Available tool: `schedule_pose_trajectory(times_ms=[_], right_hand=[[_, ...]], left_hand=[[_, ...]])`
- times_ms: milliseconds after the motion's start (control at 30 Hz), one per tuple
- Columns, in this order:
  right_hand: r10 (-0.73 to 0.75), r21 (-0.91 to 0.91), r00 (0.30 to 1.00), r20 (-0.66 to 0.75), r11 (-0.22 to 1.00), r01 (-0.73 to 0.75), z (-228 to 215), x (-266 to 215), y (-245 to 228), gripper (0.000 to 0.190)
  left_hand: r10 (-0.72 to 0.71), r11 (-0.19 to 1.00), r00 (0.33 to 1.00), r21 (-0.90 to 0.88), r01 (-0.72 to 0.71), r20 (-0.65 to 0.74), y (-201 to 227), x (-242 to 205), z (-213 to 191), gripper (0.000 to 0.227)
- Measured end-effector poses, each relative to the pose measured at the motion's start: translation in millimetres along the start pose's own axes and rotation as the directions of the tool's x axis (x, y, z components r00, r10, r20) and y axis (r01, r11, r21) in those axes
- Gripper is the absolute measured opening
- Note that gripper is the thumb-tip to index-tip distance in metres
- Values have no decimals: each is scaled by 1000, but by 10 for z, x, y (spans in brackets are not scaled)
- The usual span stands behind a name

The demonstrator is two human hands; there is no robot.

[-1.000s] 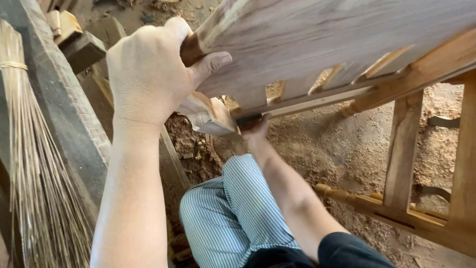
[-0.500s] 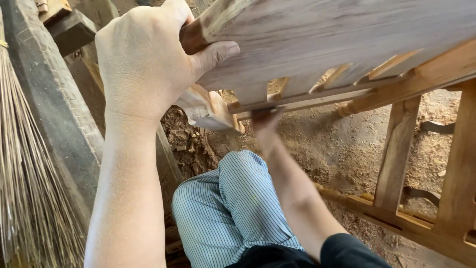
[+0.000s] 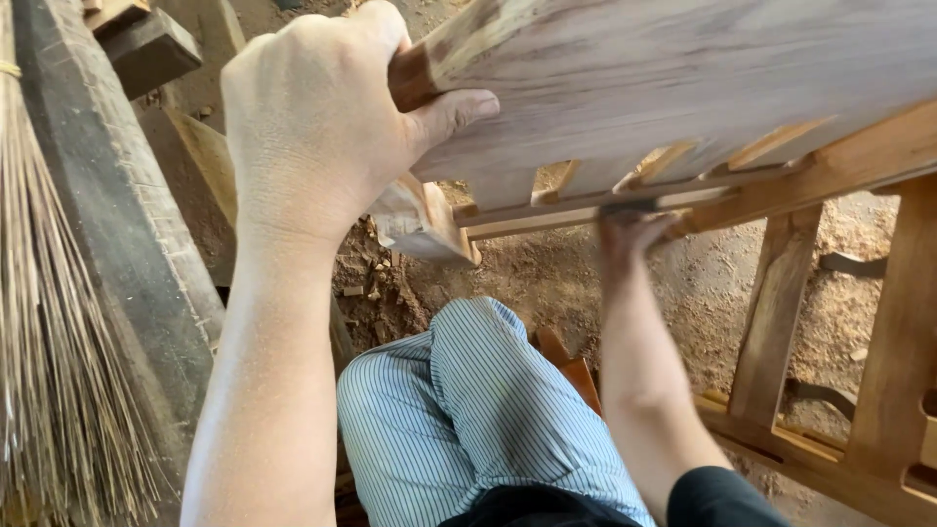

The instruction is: Sanding the wooden surfaces and slats of a chair frame using sandpaper.

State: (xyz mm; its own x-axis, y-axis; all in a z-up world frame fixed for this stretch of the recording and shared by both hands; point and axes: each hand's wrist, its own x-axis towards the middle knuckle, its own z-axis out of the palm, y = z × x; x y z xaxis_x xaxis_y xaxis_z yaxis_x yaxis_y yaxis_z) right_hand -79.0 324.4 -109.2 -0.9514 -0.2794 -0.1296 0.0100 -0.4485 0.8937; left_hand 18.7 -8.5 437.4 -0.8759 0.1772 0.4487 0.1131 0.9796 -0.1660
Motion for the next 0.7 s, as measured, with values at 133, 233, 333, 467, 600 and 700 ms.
schedule_pose_trajectory(times_ms=[133,233,333,467,600,700], right_hand=[[-545,-980,832,-105,201,8,-1117,-486,2185,77],[-571,-896,743,-350,436,-88,-1265,-605,2745,88],[-462,-881,790,-402,432,-195,-844,-647,2542,102],[-352,-1000,936,26,4,30,-134,-615,2317,89],[-658,-992,751,52,51,113,-386,-541,2272,74],[-623,-978,760,-184,190,-81,-1153,-670,2930,71]], left_hand=[[-18,1000,1000,-7,18,12,17,-3,-20,66],[-25,1000,999,-14,26,47,13,8,-9,70],[-4,1000,1000,6,4,17,19,7,-10,72],[-54,999,997,9,54,62,38,7,-45,70],[-64,997,992,57,58,109,40,13,-48,74],[-30,999,999,24,29,19,25,-11,1,72]])
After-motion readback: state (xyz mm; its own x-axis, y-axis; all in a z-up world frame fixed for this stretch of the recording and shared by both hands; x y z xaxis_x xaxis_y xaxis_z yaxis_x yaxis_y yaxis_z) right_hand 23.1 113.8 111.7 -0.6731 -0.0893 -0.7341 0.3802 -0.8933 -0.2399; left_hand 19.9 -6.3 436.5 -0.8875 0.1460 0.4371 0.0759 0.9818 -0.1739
